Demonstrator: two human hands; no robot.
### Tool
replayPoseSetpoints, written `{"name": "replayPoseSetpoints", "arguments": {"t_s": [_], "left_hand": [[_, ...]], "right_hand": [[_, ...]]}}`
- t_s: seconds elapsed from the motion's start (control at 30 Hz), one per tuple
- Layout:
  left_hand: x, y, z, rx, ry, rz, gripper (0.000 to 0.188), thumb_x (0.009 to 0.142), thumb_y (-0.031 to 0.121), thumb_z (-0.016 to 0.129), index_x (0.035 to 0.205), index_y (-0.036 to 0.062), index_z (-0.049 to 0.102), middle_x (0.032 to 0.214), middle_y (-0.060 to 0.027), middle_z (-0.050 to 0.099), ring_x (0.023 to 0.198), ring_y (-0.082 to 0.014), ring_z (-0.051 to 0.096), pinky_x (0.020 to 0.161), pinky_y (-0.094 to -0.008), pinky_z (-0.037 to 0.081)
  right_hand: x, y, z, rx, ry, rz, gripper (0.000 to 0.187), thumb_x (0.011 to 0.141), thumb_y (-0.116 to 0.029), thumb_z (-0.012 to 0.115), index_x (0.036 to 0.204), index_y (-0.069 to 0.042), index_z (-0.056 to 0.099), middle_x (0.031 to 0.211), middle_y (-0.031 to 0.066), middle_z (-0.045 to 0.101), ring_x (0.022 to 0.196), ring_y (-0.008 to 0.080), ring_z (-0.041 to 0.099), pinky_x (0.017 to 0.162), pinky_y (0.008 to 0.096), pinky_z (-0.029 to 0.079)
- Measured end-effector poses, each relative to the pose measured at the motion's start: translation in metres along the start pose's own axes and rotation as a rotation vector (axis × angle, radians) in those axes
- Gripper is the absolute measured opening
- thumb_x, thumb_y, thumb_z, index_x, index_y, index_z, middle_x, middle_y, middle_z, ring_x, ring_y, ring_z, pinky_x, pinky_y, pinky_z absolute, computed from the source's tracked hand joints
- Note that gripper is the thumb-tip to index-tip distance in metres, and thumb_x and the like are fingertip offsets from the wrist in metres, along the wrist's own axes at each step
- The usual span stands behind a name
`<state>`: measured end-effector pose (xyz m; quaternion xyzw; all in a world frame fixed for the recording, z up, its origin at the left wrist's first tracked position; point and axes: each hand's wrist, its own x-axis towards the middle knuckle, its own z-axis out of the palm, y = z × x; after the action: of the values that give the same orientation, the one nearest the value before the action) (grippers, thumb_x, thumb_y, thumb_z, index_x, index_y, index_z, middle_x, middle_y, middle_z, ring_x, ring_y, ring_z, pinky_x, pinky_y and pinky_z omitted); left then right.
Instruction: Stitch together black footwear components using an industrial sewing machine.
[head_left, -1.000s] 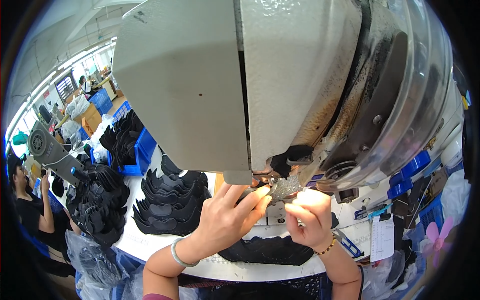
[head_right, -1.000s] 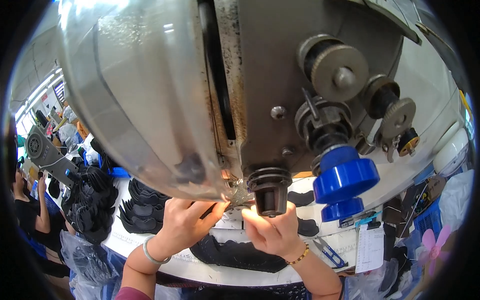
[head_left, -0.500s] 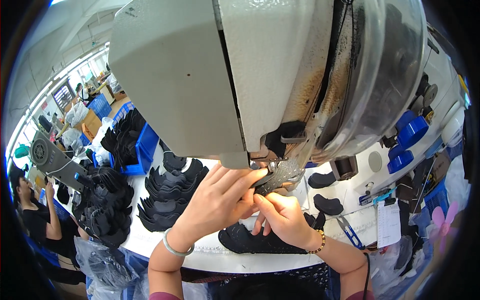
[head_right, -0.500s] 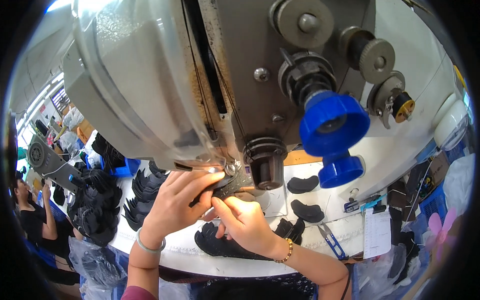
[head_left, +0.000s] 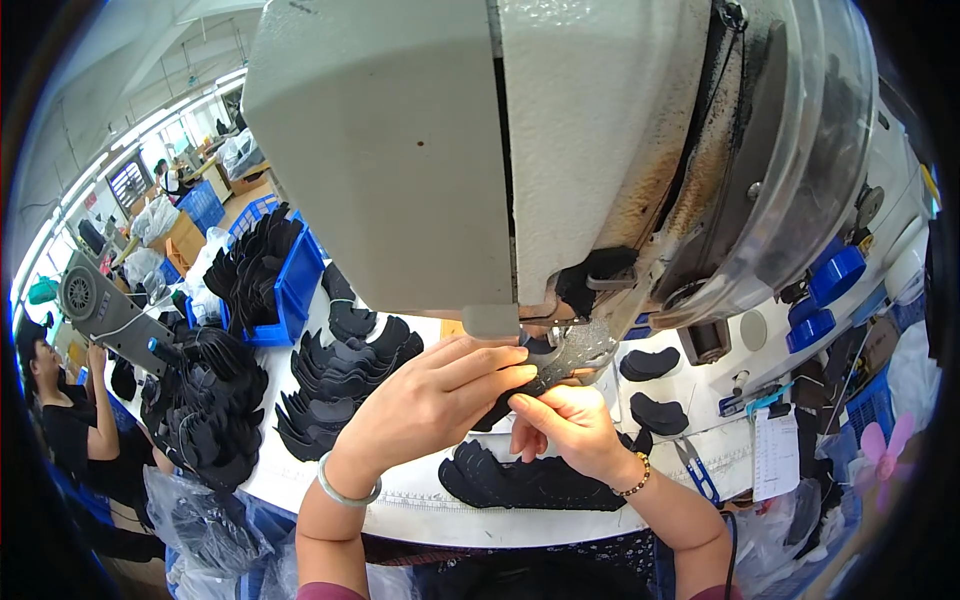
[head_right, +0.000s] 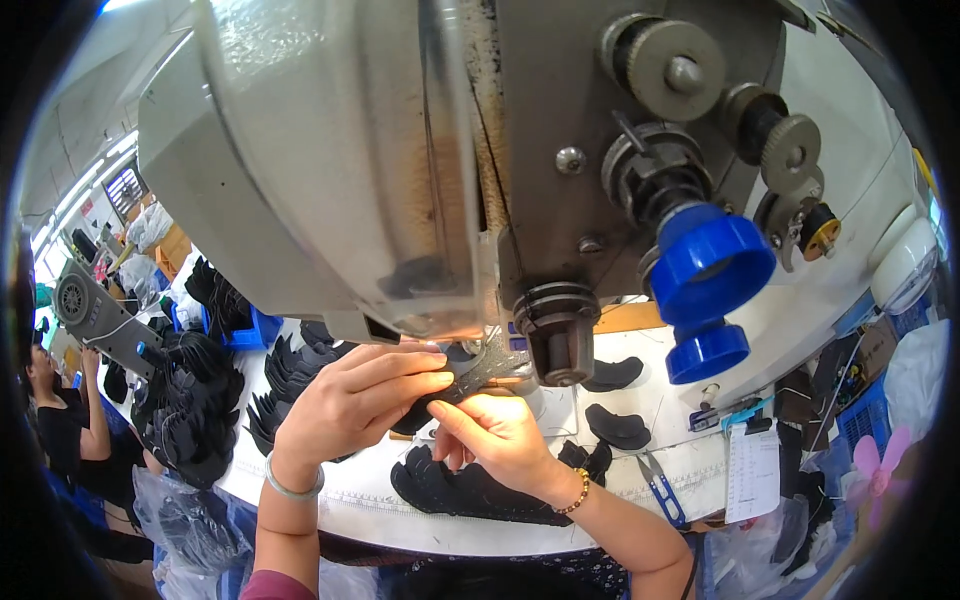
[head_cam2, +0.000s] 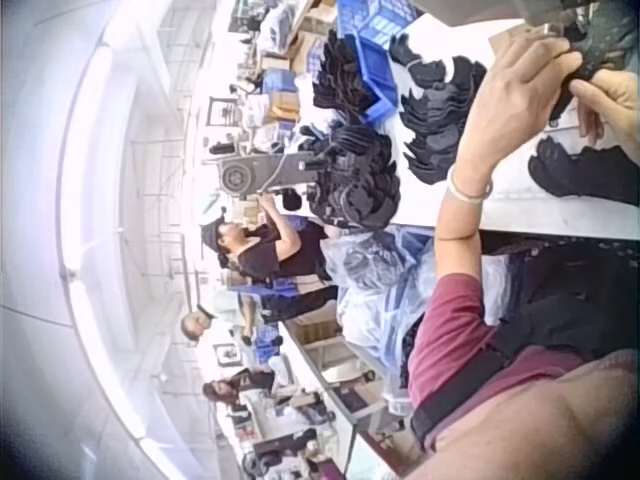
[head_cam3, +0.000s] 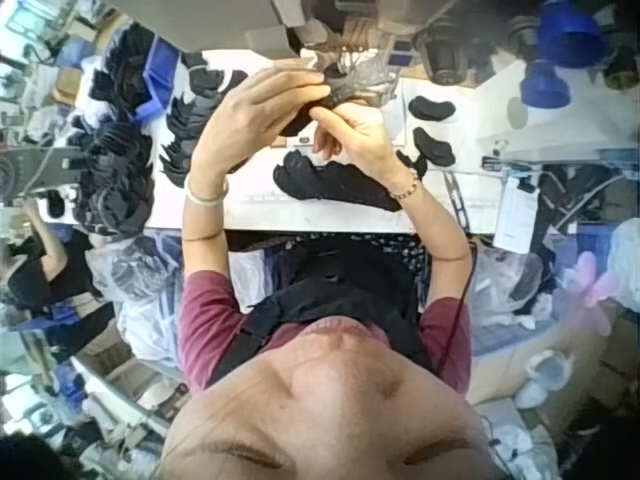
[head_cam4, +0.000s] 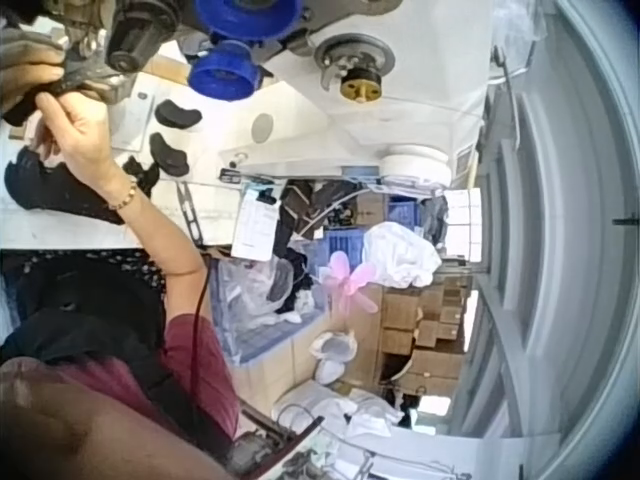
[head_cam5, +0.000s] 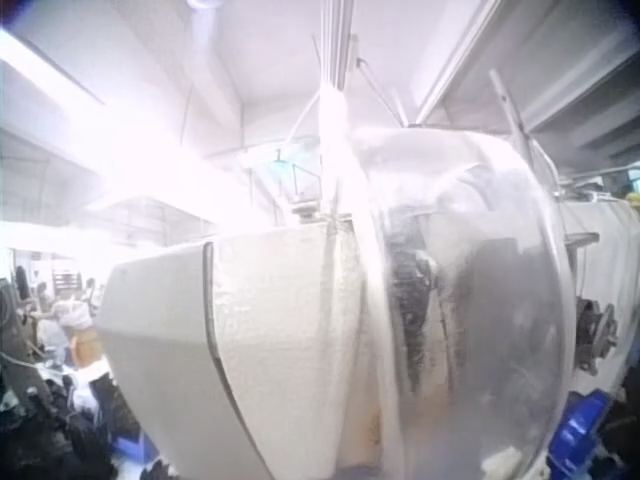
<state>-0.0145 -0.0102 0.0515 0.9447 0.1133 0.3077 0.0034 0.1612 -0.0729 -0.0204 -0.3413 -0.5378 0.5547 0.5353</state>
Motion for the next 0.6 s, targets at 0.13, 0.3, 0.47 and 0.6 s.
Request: {"name": "replayPoseSetpoints", "arguments": {"t_s": [0.13,0.3,0.47,0.6], "left_hand": [[-0.0011,0.0,-0.0014,-0.043,-0.026,-0.032,0.033,0.072,0.002,0.066,0.105,0.0,0.062,0.108,-0.0082,0.06,0.101,-0.0243,0.059,0.087,-0.0343,0.049],[-0.0001,0.0003,0.0012,-0.04,-0.018,-0.026,0.033,0.073,0.004,0.067,0.104,-0.0015,0.062,0.108,-0.0095,0.06,0.1,-0.0248,0.06,0.087,-0.0341,0.05],[0.0023,0.0014,0.002,-0.034,-0.007,-0.003,0.033,0.073,0.004,0.066,0.105,-0.0026,0.061,0.105,-0.0102,0.06,0.1,-0.0264,0.06,0.086,-0.0346,0.05],[0.001,0.0025,0.0038,-0.039,0.002,0.005,0.035,0.072,0.004,0.066,0.106,-0.0031,0.06,0.104,-0.0105,0.06,0.102,-0.0268,0.059,0.085,-0.0348,0.051]], "right_hand": [[0.0,-0.0036,-0.001,-0.015,-0.016,0.032,0.029,0.094,-0.023,0.055,0.074,-0.003,0.064,0.067,0.0029,0.064,0.052,0.006,0.057,0.048,0.0175,0.043],[0.0003,-0.0056,-0.0052,-0.031,-0.034,0.043,0.031,0.094,-0.024,0.055,0.074,-0.002,0.064,0.065,0.0024,0.063,0.053,0.0062,0.057,0.049,0.018,0.045],[0.0013,-0.0079,-0.0069,-0.064,-0.045,0.031,0.029,0.094,-0.02,0.056,0.074,0.0,0.063,0.063,0.0026,0.061,0.054,0.0069,0.057,0.05,0.0195,0.047],[0.0024,-0.0047,-0.0048,-0.079,-0.035,0.035,0.027,0.094,-0.017,0.055,0.075,0.001,0.062,0.064,0.0027,0.061,0.054,0.0069,0.057,0.051,0.0198,0.047]]}}
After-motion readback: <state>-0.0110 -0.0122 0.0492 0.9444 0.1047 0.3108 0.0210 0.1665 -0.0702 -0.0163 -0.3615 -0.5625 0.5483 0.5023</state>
